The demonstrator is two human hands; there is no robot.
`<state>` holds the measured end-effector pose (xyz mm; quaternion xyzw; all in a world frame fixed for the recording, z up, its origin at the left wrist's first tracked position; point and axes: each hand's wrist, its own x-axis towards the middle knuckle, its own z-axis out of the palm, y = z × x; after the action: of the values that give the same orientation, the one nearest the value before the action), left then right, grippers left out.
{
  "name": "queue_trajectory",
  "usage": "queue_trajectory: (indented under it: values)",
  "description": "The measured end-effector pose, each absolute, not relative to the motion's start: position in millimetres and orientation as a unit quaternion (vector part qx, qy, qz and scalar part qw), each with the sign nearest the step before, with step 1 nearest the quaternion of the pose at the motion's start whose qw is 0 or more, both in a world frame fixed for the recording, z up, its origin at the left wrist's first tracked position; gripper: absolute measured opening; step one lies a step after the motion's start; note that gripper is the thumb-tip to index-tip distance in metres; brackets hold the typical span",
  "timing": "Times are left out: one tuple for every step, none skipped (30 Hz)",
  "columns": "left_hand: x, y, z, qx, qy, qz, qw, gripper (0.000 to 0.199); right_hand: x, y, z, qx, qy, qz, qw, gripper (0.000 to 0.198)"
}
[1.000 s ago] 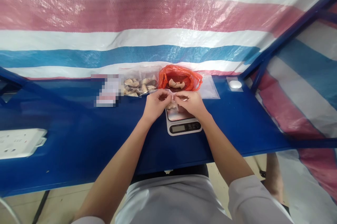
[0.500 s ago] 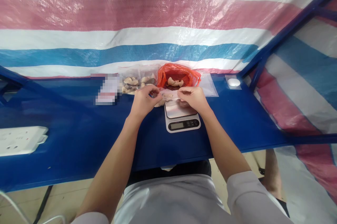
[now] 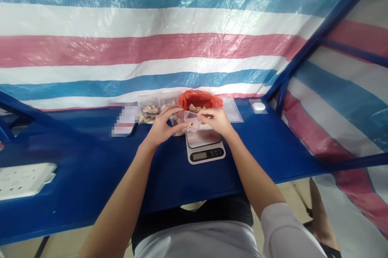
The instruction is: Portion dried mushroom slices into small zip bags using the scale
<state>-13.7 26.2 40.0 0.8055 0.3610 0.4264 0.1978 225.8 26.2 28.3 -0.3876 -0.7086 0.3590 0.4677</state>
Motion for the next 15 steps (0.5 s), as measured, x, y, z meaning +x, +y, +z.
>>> queue_trajectory:
  values:
    - [-16, 29, 42, 0.813, 0.36, 0.413, 0.197, 0.059, 226, 27, 31, -0.373, -0.717, 0.358, 0.468, 0.021]
    - [-19, 31, 44, 0.82, 0.36, 0.395, 0.202, 0.067, 225, 28, 35, -0.36, -0.723, 0.355, 0.471, 0.02]
    - [-21, 34, 46, 0.827, 0.362, 0.375, 0.211, 0.074, 225, 30, 39, -0.348, -0.729, 0.351, 0.473, 0.02]
    - [-23, 36, 47, 0.833, 0.364, 0.353, 0.222, 0.08, 225, 32, 42, -0.338, -0.734, 0.346, 0.476, 0.02]
    - [-25, 37, 48, 0.836, 0.368, 0.333, 0.233, 0.083, 226, 34, 46, -0.331, -0.738, 0.342, 0.479, 0.021]
    - [-26, 39, 48, 0.837, 0.375, 0.315, 0.243, 0.084, 226, 36, 49, -0.325, -0.739, 0.34, 0.481, 0.021]
    - [-27, 39, 47, 0.838, 0.382, 0.296, 0.254, 0.08, 226, 38, 52, -0.322, -0.739, 0.343, 0.482, 0.021]
    - [-28, 40, 47, 0.838, 0.389, 0.276, 0.266, 0.073, 226, 40, 53, -0.32, -0.738, 0.35, 0.481, 0.022]
    - [-29, 40, 46, 0.837, 0.395, 0.259, 0.277, 0.065, 226, 43, 54, -0.32, -0.735, 0.359, 0.478, 0.022]
    - [-30, 39, 45, 0.835, 0.401, 0.245, 0.287, 0.056, 227, 46, 54, -0.323, -0.73, 0.37, 0.475, 0.022]
    - [-31, 39, 44, 0.832, 0.408, 0.237, 0.293, 0.049, 227, 48, 53, -0.328, -0.723, 0.383, 0.472, 0.023]
    - [-33, 40, 44, 0.828, 0.415, 0.235, 0.296, 0.045, 227, 51, 50, -0.337, -0.712, 0.396, 0.471, 0.024]
    - [-34, 40, 44, 0.824, 0.421, 0.235, 0.298, 0.041, 227, 55, 48, -0.349, -0.699, 0.409, 0.472, 0.024]
    - [-35, 41, 44, 0.819, 0.428, 0.237, 0.299, 0.039, 228, 58, 45, -0.362, -0.683, 0.422, 0.475, 0.025]
    - [-37, 42, 45, 0.817, 0.433, 0.234, 0.301, 0.037, 229, 61, 42, -0.374, -0.665, 0.433, 0.481, 0.026]
